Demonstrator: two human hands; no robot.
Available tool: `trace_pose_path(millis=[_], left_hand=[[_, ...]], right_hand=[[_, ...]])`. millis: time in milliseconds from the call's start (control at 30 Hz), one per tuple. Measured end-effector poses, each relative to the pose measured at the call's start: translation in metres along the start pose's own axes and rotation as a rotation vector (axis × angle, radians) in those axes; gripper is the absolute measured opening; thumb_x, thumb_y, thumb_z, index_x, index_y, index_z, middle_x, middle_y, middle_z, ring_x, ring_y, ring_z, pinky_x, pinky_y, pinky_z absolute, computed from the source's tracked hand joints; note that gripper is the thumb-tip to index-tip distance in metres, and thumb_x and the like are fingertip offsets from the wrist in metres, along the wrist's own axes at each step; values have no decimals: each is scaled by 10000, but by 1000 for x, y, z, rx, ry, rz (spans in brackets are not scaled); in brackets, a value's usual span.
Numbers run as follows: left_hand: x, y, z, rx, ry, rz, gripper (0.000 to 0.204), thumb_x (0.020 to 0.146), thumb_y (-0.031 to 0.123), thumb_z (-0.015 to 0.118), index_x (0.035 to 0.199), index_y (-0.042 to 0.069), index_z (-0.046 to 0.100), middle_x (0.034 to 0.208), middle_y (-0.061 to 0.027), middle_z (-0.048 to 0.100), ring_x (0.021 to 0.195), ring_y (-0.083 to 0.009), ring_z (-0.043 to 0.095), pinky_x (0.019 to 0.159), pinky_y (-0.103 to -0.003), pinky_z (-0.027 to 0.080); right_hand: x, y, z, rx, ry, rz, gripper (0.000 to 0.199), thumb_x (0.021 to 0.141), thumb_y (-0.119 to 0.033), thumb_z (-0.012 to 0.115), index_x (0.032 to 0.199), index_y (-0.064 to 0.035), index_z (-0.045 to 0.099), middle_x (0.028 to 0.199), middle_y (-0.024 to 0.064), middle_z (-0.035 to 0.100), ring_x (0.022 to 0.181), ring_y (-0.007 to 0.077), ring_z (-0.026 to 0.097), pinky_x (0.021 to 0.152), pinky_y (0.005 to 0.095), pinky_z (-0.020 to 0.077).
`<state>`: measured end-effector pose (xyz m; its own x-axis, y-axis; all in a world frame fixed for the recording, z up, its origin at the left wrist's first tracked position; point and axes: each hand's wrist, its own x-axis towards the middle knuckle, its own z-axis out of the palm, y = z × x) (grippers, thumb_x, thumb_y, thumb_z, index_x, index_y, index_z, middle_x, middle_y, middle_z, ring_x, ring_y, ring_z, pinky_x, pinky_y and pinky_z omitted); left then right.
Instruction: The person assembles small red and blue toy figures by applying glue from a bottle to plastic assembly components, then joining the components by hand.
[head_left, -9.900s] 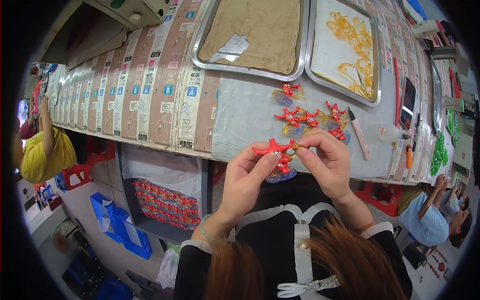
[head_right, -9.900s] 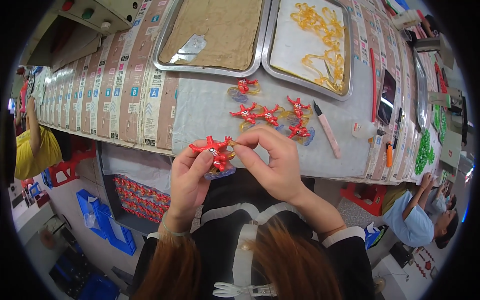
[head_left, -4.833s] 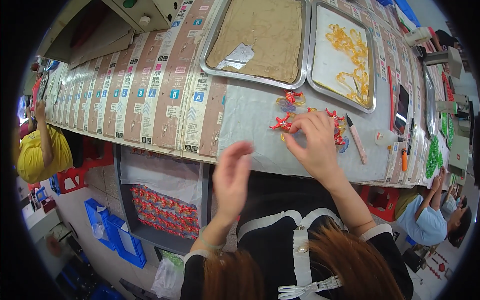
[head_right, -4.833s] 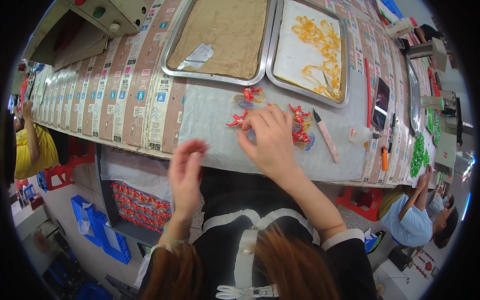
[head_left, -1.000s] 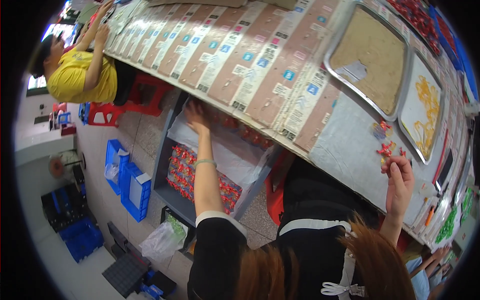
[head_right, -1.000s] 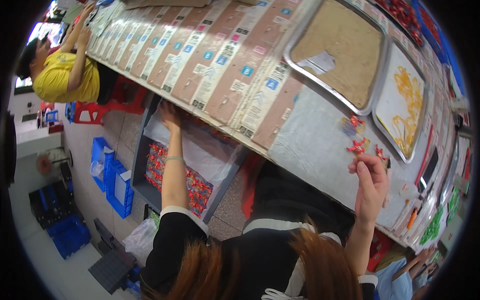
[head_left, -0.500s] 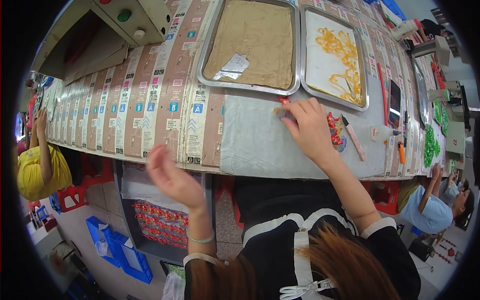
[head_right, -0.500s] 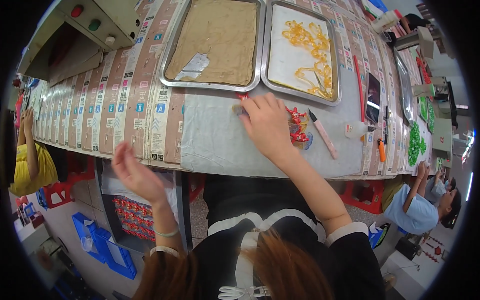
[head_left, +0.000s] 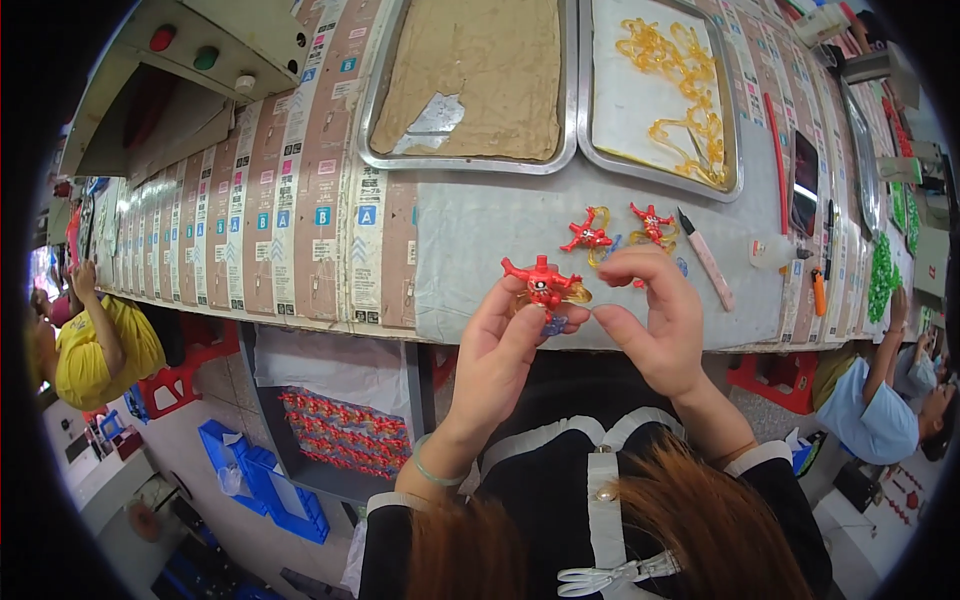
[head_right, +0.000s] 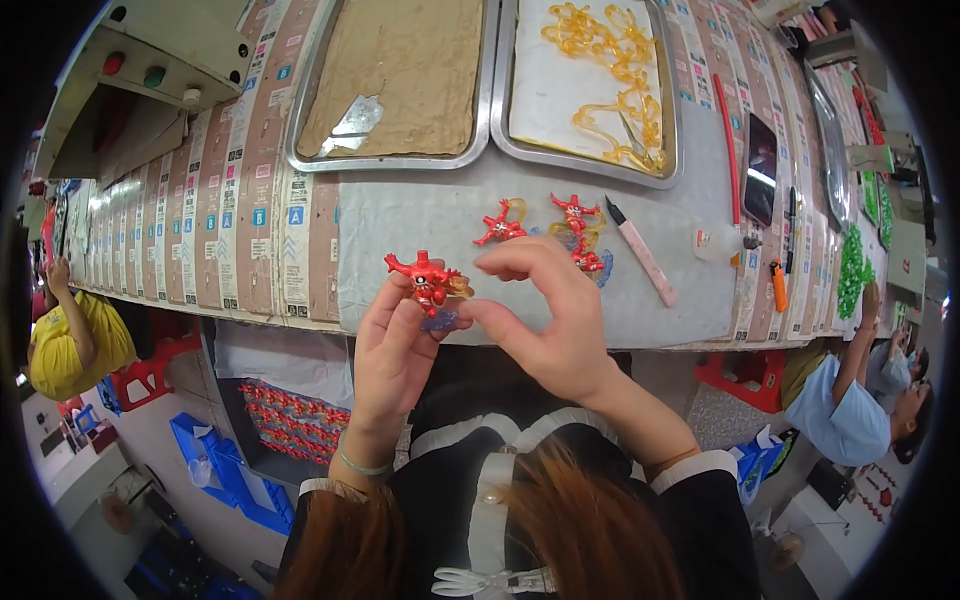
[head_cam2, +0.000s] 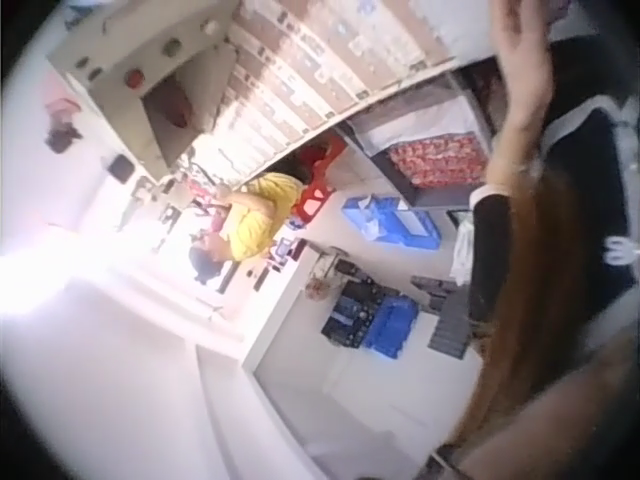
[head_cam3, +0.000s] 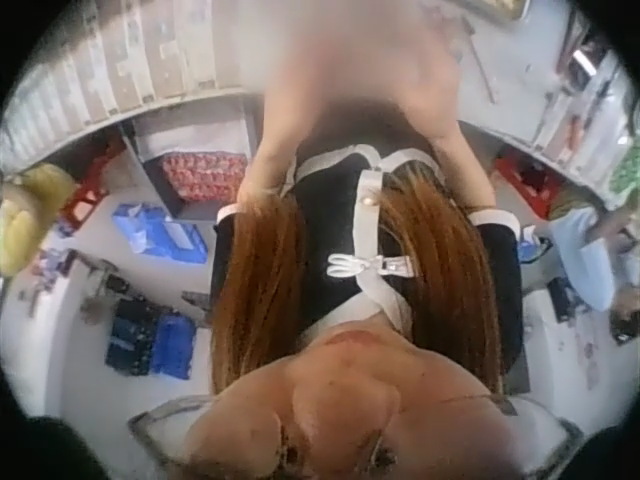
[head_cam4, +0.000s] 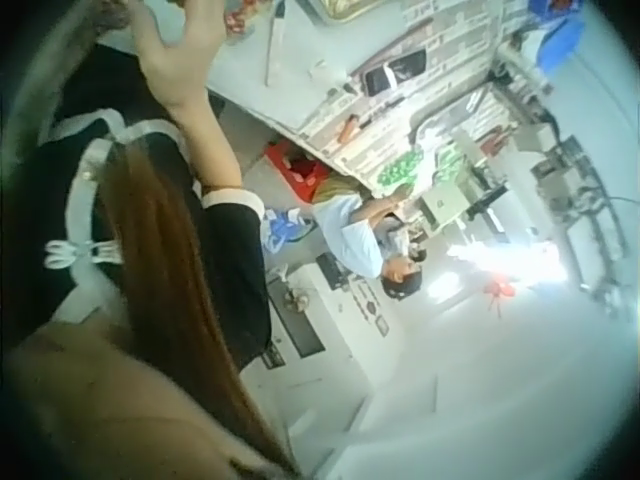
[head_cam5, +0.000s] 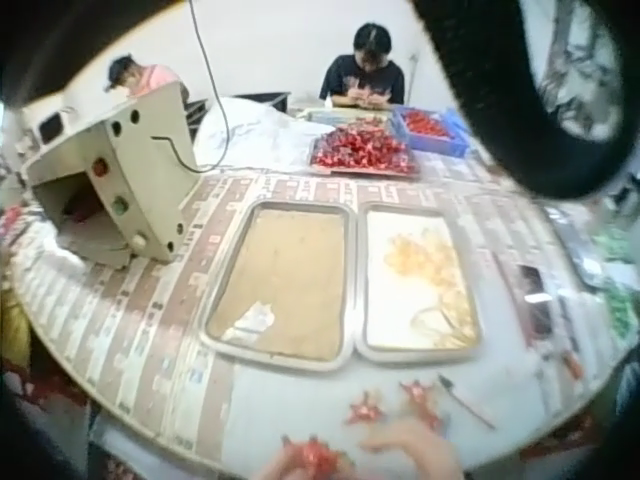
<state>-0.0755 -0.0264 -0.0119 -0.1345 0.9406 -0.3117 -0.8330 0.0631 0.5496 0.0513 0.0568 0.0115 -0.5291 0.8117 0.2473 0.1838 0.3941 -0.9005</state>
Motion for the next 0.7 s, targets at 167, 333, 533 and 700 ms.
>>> trace_pose_path(millis=[167, 333, 533, 700], left_hand=[[-5, -3, 7, 176, -66, 50, 311, 827, 107, 474, 1085, -32, 369, 1026, -147, 509, 894, -232, 548, 789, -322, 433], [-7, -5, 12, 176, -54, 62, 332, 816, 118, 496, 1077, -39, 364, 1017, -161, 515, 868, -242, 561, 772, -324, 446], [-9, -5, 10, 125, -93, 46, 349, 804, 110, 510, 1079, -42, 357, 1017, -166, 514, 856, -234, 565, 778, -322, 443], [-11, -7, 10, 139, -111, 116, 383, 770, 65, 546, 1086, -44, 359, 1061, -166, 489, 921, -221, 534, 808, -325, 421]], right_hand=[[2, 6, -10, 79, -107, 117, 101, 655, -48, 624, 725, -11, 561, 691, 61, 560, 644, 159, 506, 597, 262, 382], [0, 4, -14, 158, -56, 130, 71, 652, -38, 625, 698, -21, 572, 651, 48, 559, 606, 162, 501, 577, 259, 373], [1, -4, -19, -14, -35, -120, 113, 612, -33, 657, 693, -39, 579, 665, 39, 570, 594, 173, 506, 574, 258, 372], [-1, 0, -18, 138, -53, -18, 121, 617, -28, 659, 703, -35, 575, 664, 46, 565, 608, 172, 509, 581, 257, 377]])
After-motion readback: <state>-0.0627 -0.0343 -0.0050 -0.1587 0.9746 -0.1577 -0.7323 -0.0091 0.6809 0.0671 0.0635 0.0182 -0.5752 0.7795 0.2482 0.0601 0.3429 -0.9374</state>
